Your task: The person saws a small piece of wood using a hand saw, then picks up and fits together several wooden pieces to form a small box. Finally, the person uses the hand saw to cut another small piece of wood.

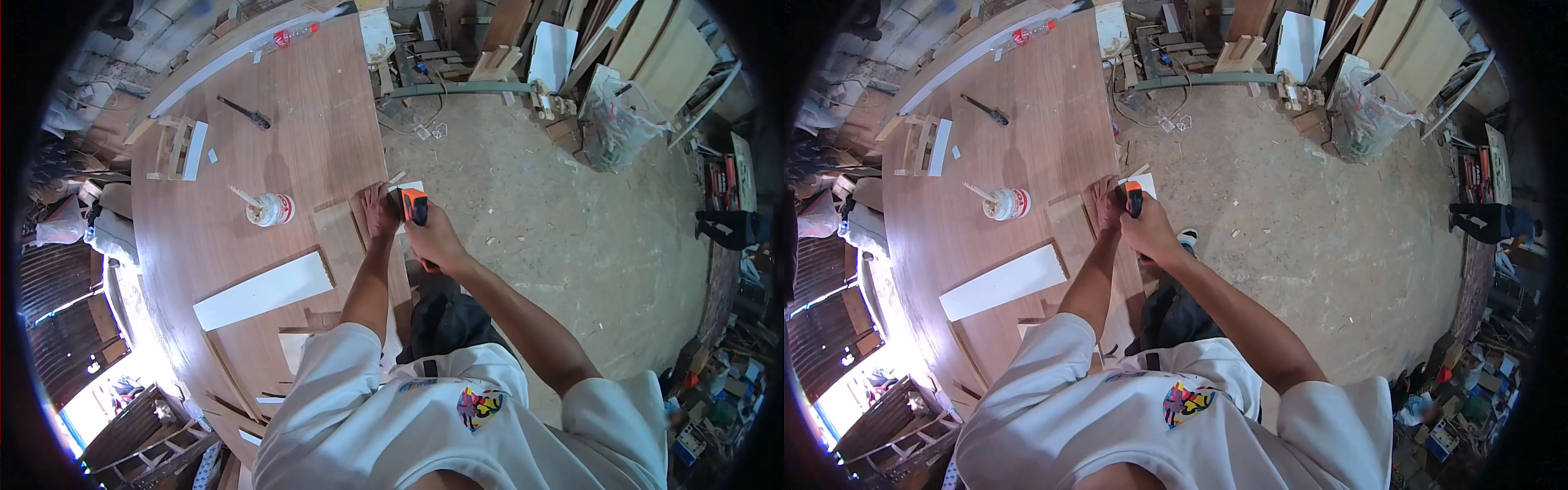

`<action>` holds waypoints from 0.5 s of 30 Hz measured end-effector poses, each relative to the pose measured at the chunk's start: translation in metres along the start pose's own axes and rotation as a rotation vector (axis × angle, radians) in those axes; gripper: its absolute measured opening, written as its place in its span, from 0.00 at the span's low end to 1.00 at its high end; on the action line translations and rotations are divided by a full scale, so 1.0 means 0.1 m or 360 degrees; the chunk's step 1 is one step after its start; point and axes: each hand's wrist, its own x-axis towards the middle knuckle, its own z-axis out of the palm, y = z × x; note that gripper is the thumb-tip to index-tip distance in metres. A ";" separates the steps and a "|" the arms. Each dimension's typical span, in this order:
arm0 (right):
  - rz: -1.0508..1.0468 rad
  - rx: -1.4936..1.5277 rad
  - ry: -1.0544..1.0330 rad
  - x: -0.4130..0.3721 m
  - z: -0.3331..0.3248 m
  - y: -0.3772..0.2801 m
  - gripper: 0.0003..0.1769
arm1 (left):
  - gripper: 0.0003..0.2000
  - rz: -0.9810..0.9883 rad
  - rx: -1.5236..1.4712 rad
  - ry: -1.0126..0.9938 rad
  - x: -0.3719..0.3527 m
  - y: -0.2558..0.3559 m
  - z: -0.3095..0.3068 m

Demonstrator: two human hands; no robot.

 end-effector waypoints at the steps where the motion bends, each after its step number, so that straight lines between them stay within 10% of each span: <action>1: -0.0124 -0.0174 0.0061 0.20 0.04 0.25 0.01 | 0.14 -0.0006 0.0002 -0.0001 -0.03 -0.08 0.05; 15: -0.0050 0.0154 0.0131 0.63 0.24 0.55 0.05 | 0.17 0.0120 0.0124 -0.0042 -0.04 -0.08 0.01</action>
